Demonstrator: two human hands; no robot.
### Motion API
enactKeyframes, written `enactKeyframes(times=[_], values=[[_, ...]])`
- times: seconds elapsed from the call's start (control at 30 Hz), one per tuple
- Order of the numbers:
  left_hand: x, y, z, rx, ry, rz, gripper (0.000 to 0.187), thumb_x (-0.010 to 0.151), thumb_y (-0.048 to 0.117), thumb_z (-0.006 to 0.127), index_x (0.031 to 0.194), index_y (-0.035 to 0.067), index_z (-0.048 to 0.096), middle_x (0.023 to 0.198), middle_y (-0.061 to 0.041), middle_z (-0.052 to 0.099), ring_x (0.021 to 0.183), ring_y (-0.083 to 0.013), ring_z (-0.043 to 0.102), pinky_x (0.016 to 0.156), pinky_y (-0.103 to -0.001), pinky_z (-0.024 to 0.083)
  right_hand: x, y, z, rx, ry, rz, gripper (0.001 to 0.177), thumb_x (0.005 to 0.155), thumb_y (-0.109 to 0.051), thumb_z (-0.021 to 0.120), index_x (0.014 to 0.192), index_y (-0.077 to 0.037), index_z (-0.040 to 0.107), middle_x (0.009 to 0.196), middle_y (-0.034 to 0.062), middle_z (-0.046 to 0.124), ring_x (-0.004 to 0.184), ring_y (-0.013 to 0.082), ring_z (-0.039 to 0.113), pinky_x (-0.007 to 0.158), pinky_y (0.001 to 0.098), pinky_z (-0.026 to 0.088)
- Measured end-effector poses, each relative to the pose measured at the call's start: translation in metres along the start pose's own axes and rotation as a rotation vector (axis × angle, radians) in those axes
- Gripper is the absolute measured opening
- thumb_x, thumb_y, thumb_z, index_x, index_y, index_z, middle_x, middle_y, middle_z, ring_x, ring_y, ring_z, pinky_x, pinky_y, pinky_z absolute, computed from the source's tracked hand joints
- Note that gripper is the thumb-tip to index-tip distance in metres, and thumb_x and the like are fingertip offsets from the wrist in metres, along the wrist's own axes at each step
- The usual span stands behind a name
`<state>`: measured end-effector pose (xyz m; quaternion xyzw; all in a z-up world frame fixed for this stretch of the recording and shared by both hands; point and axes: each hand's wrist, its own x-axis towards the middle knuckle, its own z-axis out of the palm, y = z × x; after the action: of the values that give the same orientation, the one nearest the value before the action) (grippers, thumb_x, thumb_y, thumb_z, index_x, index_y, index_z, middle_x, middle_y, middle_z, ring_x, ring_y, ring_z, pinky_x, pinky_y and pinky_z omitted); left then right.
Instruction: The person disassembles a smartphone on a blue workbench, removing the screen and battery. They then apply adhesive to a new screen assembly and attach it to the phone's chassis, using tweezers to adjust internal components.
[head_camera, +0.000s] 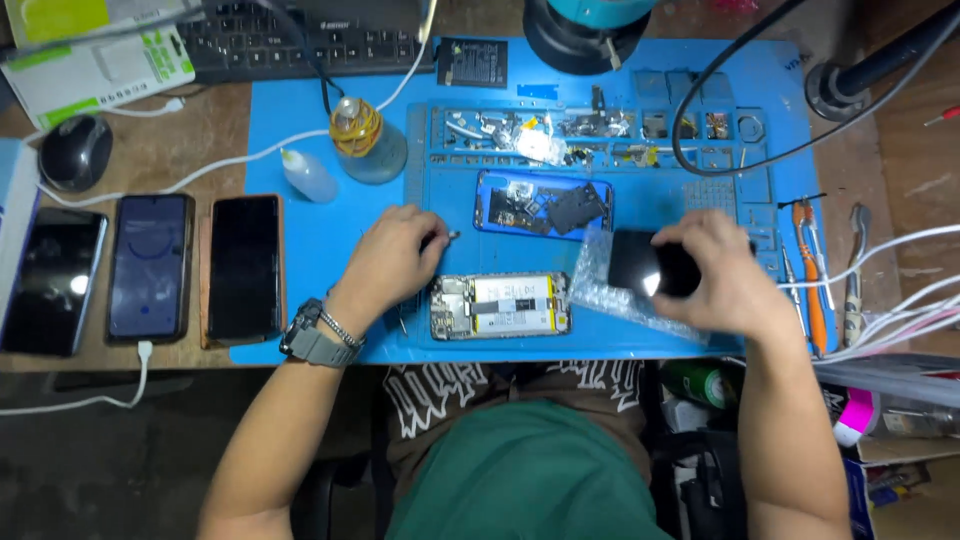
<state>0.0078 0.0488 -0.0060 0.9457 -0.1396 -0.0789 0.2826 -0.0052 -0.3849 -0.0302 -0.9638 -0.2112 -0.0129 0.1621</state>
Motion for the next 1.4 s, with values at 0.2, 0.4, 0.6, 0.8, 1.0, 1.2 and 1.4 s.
enactKeyframes(times=[0.2,0.4,0.6,0.8,1.0,1.2,1.4], values=[[-0.025,0.0,0.018,0.167,0.173,0.076,0.019,0.099,0.025,0.063,0.106,0.011,0.073,0.089,-0.004,0.055,0.091,-0.0273,0.06,0.079,-0.039,0.052,0.011,-0.034,-0.031,0.246,-0.153,0.037,0.072,0.052,-0.014,0.096,0.12,-0.012,0.072,0.112,0.0176,0.067,0.119,0.0459,0.062,0.102,0.0614,0.047],[-0.056,0.018,0.017,0.188,0.06,0.17,0.03,0.09,0.027,0.07,0.114,0.009,0.073,0.101,-0.011,0.061,0.099,-0.033,0.06,0.084,-0.043,0.051,-0.01,-0.042,-0.004,0.021,-0.294,-0.026,0.078,0.056,-0.029,0.095,0.126,-0.016,0.065,0.121,0.0103,0.063,0.135,0.0381,0.054,0.113,0.0616,0.041],[-0.068,0.028,-0.001,0.14,-0.098,0.179,0.06,0.08,0.044,0.078,0.129,0.012,0.063,0.124,-0.011,0.06,0.116,-0.0321,0.051,0.092,-0.042,0.041,-0.001,-0.043,-0.005,-0.045,-0.232,-0.023,0.082,0.049,-0.037,0.093,0.125,-0.02,0.07,0.113,0.0074,0.065,0.12,0.0299,0.061,0.104,0.0417,0.047],[-0.065,0.011,0.011,0.12,-0.096,0.225,0.064,0.083,0.05,0.076,0.133,0.014,0.058,0.128,-0.008,0.056,0.113,-0.0317,0.045,0.088,-0.051,0.037,0.024,-0.002,-0.018,0.052,-0.027,0.003,0.089,0.056,-0.026,0.089,0.136,-0.006,0.057,0.132,0.0184,0.047,0.129,0.0377,0.041,0.106,0.0505,0.029],[-0.05,0.01,0.019,0.104,0.008,0.288,0.03,0.097,0.043,0.064,0.11,0.017,0.072,0.108,-0.001,0.063,0.101,-0.0293,0.047,0.075,-0.047,0.032,0.075,-0.019,-0.039,0.076,-0.369,0.338,0.083,0.067,-0.027,0.085,0.142,-0.021,0.05,0.131,0.0192,0.052,0.125,0.0422,0.04,0.098,0.0549,0.04],[-0.037,0.012,0.028,0.284,0.104,0.433,0.018,0.099,0.025,0.066,0.085,0.014,0.071,0.091,-0.003,0.061,0.091,-0.0307,0.051,0.076,-0.049,0.034,0.047,-0.041,-0.036,0.035,-0.075,-0.02,0.067,0.078,-0.03,0.083,0.137,-0.008,0.062,0.143,0.0202,0.053,0.132,0.0429,0.046,0.106,0.0616,0.034],[-0.036,0.01,0.049,0.329,0.242,0.351,0.015,0.095,0.025,0.065,0.082,0.017,0.066,0.086,0.002,0.062,0.093,-0.0191,0.057,0.084,-0.038,0.034,0.023,-0.098,0.015,0.307,0.067,-0.421,0.035,0.082,-0.013,0.079,0.117,-0.012,0.074,0.117,0.0105,0.07,0.115,0.037,0.064,0.1,0.0466,0.05]])
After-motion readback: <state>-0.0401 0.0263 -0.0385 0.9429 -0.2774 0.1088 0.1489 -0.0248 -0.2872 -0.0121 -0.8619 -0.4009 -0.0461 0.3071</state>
